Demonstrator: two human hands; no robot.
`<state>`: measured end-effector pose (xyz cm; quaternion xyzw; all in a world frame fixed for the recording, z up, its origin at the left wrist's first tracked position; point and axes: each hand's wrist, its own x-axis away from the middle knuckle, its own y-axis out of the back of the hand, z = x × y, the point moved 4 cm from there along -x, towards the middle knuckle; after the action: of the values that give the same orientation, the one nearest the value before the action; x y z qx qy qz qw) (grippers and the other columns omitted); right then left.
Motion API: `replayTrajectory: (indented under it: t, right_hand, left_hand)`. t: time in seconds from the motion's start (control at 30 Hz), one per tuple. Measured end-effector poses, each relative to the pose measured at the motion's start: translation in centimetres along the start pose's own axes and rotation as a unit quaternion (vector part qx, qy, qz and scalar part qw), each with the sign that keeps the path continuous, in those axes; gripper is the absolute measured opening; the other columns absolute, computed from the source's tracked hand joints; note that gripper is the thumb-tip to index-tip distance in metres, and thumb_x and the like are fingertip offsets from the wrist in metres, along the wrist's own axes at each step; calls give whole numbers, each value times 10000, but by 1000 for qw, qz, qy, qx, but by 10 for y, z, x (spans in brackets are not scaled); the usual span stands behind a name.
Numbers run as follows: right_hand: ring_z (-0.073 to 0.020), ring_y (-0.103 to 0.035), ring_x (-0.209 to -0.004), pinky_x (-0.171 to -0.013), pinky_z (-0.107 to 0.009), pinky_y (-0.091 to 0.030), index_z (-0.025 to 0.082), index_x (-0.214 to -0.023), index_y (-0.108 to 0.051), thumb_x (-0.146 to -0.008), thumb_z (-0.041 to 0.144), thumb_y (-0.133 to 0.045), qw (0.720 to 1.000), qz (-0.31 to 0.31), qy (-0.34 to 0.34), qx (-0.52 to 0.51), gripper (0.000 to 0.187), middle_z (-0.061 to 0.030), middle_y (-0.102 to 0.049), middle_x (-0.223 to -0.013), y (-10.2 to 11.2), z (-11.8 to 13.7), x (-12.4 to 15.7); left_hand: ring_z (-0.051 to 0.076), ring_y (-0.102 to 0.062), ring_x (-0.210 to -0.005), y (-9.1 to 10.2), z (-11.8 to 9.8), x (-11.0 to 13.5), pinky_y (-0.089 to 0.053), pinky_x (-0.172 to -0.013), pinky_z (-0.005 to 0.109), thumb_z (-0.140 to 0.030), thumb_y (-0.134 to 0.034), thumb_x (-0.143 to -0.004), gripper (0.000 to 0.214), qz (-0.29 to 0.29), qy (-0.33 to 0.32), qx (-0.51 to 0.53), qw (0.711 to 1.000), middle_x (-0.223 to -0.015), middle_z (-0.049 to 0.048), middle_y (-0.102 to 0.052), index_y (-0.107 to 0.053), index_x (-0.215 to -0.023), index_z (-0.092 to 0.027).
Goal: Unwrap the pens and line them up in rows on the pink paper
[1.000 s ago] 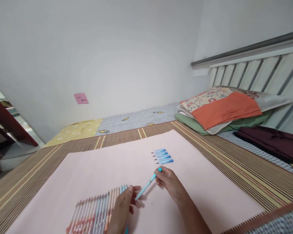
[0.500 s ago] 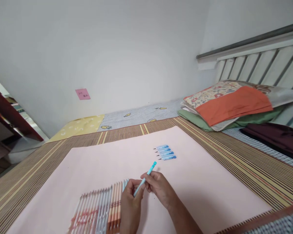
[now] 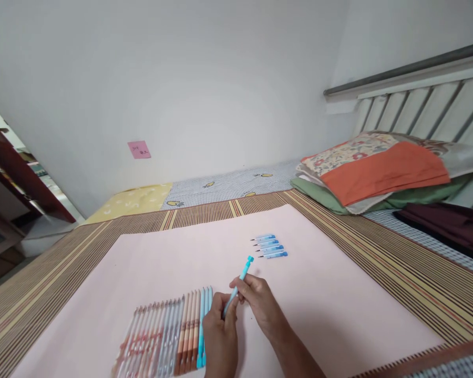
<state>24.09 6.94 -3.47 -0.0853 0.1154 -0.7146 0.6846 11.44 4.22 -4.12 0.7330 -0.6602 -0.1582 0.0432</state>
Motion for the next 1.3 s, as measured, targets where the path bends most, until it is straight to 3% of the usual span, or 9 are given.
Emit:
replayTrajectory:
  t: [0.07, 0.17, 0.27, 0.47, 0.7, 0.9, 1.03, 1.13, 1.3]
  right_hand:
    - [-140, -513, -642, -663, -286, -411, 172, -797, -754, -777, 619, -737, 1000, 6, 1, -3, 448, 7, -568, -632, 1, 0, 1]
    - [-146, -538, -650, -681, -291, -411, 164, -883, -750, -818, 627, -706, 999, 38, -12, -25, 470, 0, -588, -640, 4, -4, 2]
    - [-132, -503, -612, -654, -284, -381, 155, -924, -742, -824, 640, -702, 996, 59, -29, -55, 496, 21, -536, -609, 7, -11, 1]
    - [-121, -445, -631, -645, -273, -356, 162, -907, -761, -802, 641, -728, 998, 11, -21, -51, 492, 24, -515, -634, 16, -24, -5]
    - [-128, -488, -656, -673, -284, -376, 156, -911, -766, -786, 643, -748, 996, 23, -24, -83, 502, 3, -564, -667, 16, -25, -4]
    - [-121, -478, -649, -659, -278, -368, 152, -935, -769, -783, 637, -757, 995, 6, -25, -99, 508, 8, -561, -674, 15, -25, -5]
    - [-119, -481, -664, -676, -277, -374, 154, -941, -774, -795, 617, -757, 994, 15, -18, -103, 486, 3, -570, -700, 14, -24, -4]
    - [-121, -482, -676, -676, -277, -377, 156, -937, -775, -800, 613, -753, 995, 8, -15, -99, 478, -4, -580, -726, 16, -24, -3]
    - [-119, -470, -653, -653, -277, -367, 156, -945, -780, -793, 627, -752, 996, -15, -7, -83, 496, -1, -571, -700, 19, -26, -6]
  left_hand:
    - [152, -424, -540, -2, 2, -1, -321, -557, 278, -599, -605, -897, 407, 23, 22, 43, 999, -560, -38, -473, -616, -728, -229]
    - [118, -305, -428, -8, 9, -5, -239, -475, 273, -702, -501, -901, 530, 111, 96, 128, 981, -448, -61, -395, -583, -703, -217]
    - [96, -270, -381, -10, 13, -9, -203, -443, 261, -732, -473, -893, 577, 177, 137, 181, 958, -413, -49, -435, -612, -728, -196]
    - [71, -378, -437, -2, 13, -15, -279, -442, 202, -594, -813, -707, 461, 106, 90, 216, 966, -547, -73, -509, -600, -794, -194]
    - [74, -270, -333, -6, 20, -12, -174, -392, 231, -705, -514, -891, 553, 108, 128, 185, 968, -372, -65, -418, -582, -713, -186]
    - [61, -374, -392, -3, 13, -16, -254, -421, 195, -595, -805, -715, 470, 94, 96, 234, 963, -525, -68, -554, -602, -845, -191]
    - [57, -281, -335, -1, 17, -12, -178, -394, 211, -648, -616, -863, 485, 87, 129, 204, 966, -402, -66, -467, -556, -708, -192]
    - [73, -324, -348, -2, 18, -11, -200, -403, 213, -683, -554, -880, 533, 98, 150, 213, 961, -394, -44, -480, -616, -750, -169]
    - [47, -358, -379, -2, 14, -15, -228, -418, 195, -587, -836, -672, 502, 94, 122, 266, 952, -540, -48, -591, -650, -882, -171]
